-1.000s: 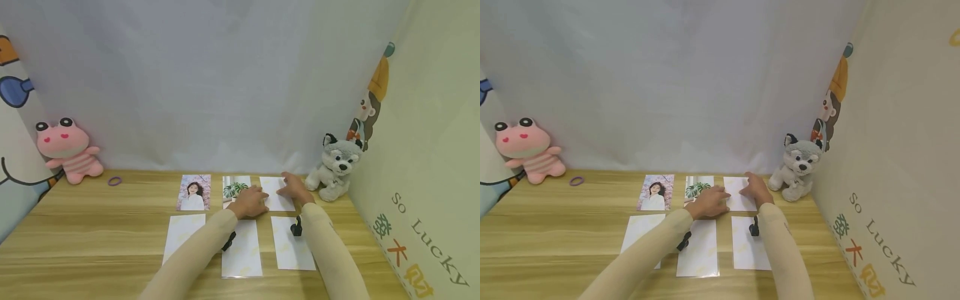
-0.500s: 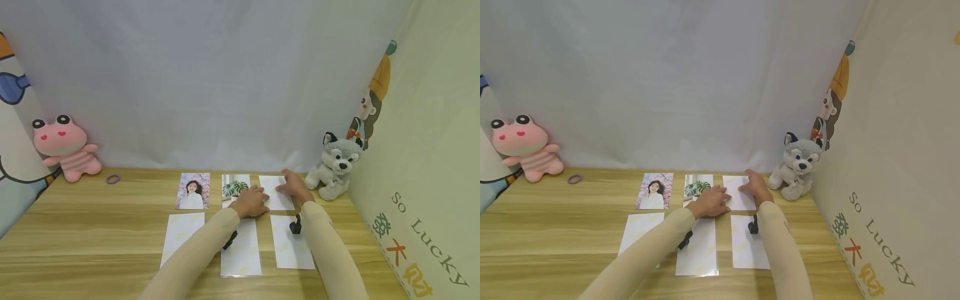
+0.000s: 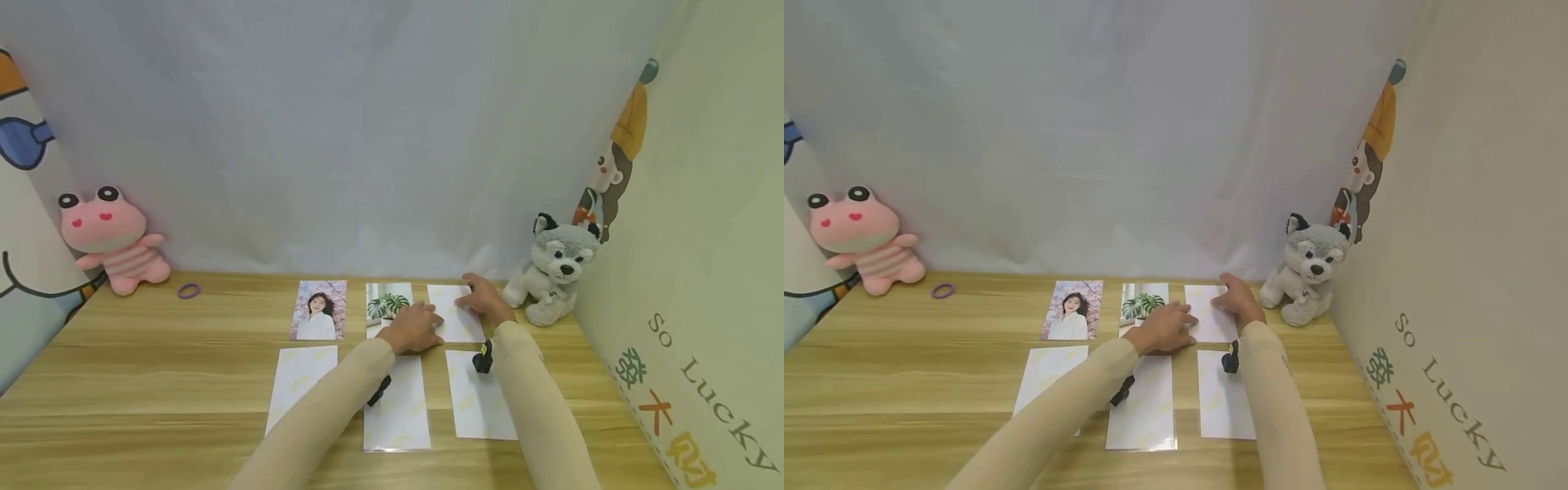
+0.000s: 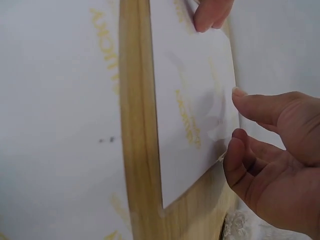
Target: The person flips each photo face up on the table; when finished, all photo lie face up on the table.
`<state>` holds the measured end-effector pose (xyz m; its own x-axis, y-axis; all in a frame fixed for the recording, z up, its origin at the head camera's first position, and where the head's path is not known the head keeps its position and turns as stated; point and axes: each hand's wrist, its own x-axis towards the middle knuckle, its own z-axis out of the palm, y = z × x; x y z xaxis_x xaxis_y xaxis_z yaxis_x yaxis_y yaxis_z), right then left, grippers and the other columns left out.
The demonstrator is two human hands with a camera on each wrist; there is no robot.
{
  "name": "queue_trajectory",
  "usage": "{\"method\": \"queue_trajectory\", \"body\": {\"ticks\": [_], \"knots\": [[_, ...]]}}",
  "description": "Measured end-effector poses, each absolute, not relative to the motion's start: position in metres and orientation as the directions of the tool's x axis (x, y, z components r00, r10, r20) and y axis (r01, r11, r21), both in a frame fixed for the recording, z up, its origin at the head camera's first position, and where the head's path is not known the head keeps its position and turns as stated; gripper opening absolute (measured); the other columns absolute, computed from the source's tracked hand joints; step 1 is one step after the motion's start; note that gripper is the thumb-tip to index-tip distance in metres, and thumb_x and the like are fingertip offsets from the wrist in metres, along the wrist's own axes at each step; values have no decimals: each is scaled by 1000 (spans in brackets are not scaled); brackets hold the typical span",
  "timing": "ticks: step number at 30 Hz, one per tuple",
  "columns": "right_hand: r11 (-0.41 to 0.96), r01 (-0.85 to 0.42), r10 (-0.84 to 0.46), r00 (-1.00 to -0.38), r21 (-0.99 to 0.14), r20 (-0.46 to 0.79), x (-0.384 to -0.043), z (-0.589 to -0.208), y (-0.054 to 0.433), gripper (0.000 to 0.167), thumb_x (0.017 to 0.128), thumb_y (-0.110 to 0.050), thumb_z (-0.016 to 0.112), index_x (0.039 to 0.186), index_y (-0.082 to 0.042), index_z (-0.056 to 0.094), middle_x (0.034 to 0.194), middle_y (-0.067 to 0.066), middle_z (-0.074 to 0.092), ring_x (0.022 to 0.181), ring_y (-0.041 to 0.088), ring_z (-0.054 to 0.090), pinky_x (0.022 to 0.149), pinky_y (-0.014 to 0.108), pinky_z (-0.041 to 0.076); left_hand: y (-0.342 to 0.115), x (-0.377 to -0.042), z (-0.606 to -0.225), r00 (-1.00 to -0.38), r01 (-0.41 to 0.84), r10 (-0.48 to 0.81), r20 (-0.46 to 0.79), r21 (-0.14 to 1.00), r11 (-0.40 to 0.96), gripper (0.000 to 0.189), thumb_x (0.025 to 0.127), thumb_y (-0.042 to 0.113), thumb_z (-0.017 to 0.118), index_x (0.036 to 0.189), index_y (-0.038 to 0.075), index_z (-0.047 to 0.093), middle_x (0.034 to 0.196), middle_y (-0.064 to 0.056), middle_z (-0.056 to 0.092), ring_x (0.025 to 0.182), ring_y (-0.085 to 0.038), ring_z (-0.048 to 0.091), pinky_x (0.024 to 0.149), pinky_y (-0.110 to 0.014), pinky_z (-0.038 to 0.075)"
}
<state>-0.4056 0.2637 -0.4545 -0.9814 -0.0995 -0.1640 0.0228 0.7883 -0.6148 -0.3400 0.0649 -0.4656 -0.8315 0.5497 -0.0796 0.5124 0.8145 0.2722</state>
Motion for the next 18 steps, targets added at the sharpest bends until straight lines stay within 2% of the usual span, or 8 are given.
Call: {"method": "queue_trajectory", "body": {"ticks": [3,5,8,14,18], "knots": [[777,17,-95,-985,-630,-144,-407,-453,264,66,92,-9,68,149,4,38,146,35,44,116,42,58,86,40,54,67,-341,-466,-832,512,549,-84,264,817,46,96,43,64,137,23,62,156,-5,45,148,-31,36,118,-50,33],[775,0,-94,-989,-632,-115,-407,-451,264,62,92,-7,67,146,5,40,144,36,46,123,45,54,96,47,51,67,-342,-466,-831,514,550,-86,259,818,47,96,44,64,138,23,62,156,-5,44,148,-31,36,118,-50,33],[777,-28,-99,-992,-629,-78,-406,-446,264,58,92,-6,65,144,5,43,141,35,48,128,47,51,103,53,46,67,-341,-464,-832,516,549,-78,256,817,47,95,44,64,137,23,63,156,-6,45,147,-31,38,117,-50,35],[771,-75,-126,-991,-633,-36,-406,-437,267,53,94,-6,63,142,6,46,137,33,51,126,47,51,103,53,46,66,-341,-462,-833,522,550,-56,247,816,46,93,43,67,134,22,65,153,-6,49,144,-31,42,115,-48,38],[735,-93,-118,-993,-671,9,-409,-435,269,54,91,-3,64,141,7,46,136,35,52,125,49,53,102,53,48,67,-341,-464,-836,517,545,-59,245,820,46,93,43,67,134,22,65,152,-6,50,144,-31,42,114,-47,39]]}}
